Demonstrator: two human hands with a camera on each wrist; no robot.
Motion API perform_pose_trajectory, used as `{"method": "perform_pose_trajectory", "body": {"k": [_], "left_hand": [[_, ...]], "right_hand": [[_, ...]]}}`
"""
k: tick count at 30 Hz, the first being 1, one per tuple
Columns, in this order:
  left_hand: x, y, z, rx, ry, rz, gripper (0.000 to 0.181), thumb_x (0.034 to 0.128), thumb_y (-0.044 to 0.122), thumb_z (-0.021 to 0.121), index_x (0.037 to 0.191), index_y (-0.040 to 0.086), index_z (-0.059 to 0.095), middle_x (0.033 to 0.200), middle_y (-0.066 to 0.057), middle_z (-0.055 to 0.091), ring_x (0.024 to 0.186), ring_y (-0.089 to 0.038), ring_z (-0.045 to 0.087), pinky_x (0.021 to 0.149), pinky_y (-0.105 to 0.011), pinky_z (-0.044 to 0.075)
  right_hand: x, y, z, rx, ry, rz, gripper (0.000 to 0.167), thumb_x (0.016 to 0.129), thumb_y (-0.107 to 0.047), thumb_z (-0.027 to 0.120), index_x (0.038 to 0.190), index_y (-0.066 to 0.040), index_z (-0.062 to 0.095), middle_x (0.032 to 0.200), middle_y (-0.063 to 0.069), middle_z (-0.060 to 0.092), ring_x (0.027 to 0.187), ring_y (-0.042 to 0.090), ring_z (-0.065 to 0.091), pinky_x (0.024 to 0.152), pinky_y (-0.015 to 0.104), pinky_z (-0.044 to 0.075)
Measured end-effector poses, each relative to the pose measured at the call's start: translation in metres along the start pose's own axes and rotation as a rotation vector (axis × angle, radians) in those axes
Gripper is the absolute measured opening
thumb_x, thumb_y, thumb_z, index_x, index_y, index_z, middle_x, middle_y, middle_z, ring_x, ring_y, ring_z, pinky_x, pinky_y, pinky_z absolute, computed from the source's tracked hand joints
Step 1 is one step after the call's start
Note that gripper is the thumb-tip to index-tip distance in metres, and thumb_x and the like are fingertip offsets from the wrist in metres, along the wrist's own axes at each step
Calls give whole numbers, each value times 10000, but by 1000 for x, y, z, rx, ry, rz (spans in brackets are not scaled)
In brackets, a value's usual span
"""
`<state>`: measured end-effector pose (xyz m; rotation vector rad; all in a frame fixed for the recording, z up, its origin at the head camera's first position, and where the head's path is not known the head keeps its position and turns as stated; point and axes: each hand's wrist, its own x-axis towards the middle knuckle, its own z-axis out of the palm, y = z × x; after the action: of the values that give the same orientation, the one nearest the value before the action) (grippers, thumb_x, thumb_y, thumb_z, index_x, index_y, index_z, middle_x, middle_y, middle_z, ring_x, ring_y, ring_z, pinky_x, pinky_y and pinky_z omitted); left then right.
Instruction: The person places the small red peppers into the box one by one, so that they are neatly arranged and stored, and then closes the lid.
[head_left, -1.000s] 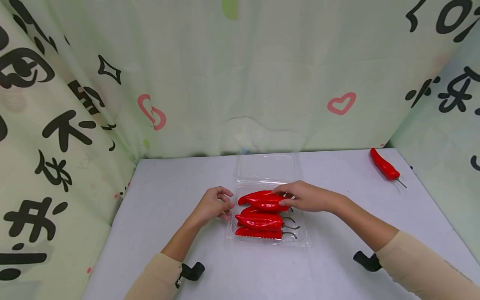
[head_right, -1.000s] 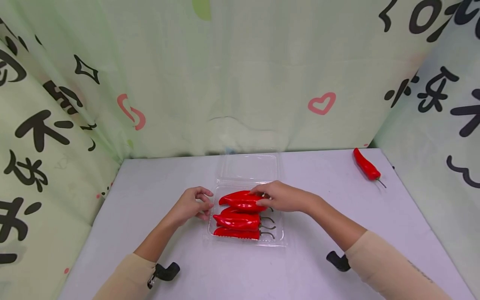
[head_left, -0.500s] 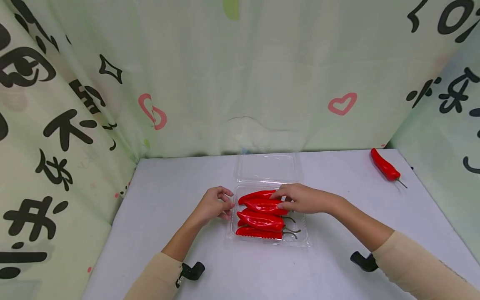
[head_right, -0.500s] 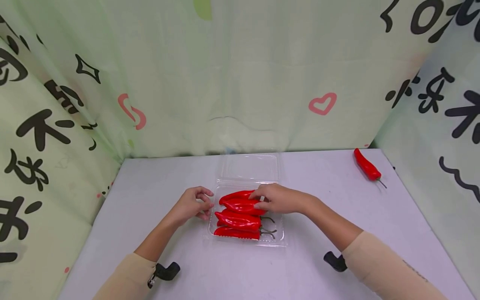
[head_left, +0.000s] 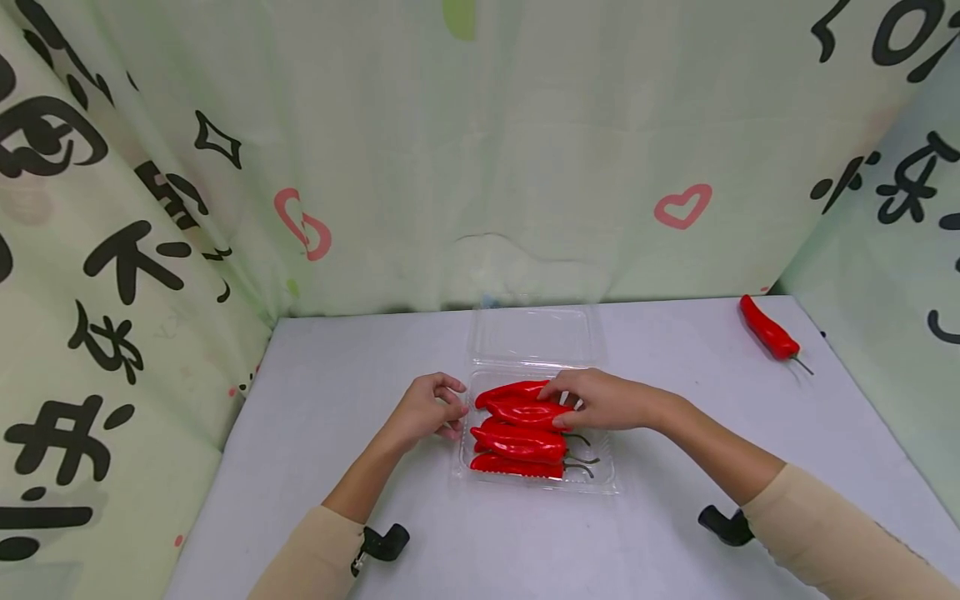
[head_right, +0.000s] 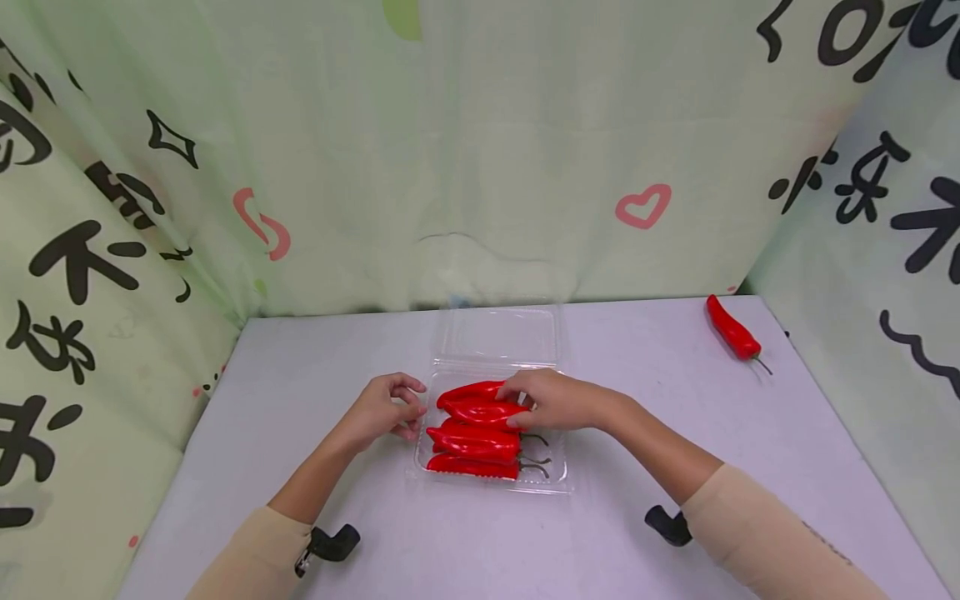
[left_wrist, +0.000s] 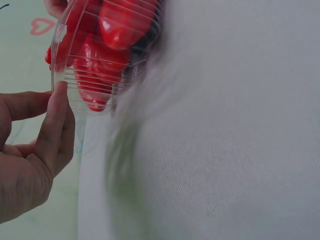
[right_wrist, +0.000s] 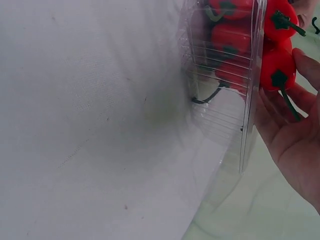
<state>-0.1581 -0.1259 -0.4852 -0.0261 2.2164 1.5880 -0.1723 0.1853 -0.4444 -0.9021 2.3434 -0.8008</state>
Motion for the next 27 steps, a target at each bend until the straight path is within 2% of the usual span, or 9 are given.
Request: {"method": "perform_pose_trajectory", "body": {"k": [12,27], "left_hand": [[-1,0,-1,-2,-5,-1,323,923,39,737,1216,-4,608,884,-124,654,597,-169,668,580,-282,621],[0,-1,0,7,-1,4,333,918,54,748,1216,-1,609,891,-128,660,603,-174,675,583,-286,623]], "right_hand": [[1,2,5,-30,16,-68,323,941,-197,747,1256,-132,713,1136,-19,659,942,86,632,781,198,593],[3,-4,8,-24,12,-89,311,942,-158,751,1252,-147,722,1083,-41,645,887,68,618,757,208,597]]}}
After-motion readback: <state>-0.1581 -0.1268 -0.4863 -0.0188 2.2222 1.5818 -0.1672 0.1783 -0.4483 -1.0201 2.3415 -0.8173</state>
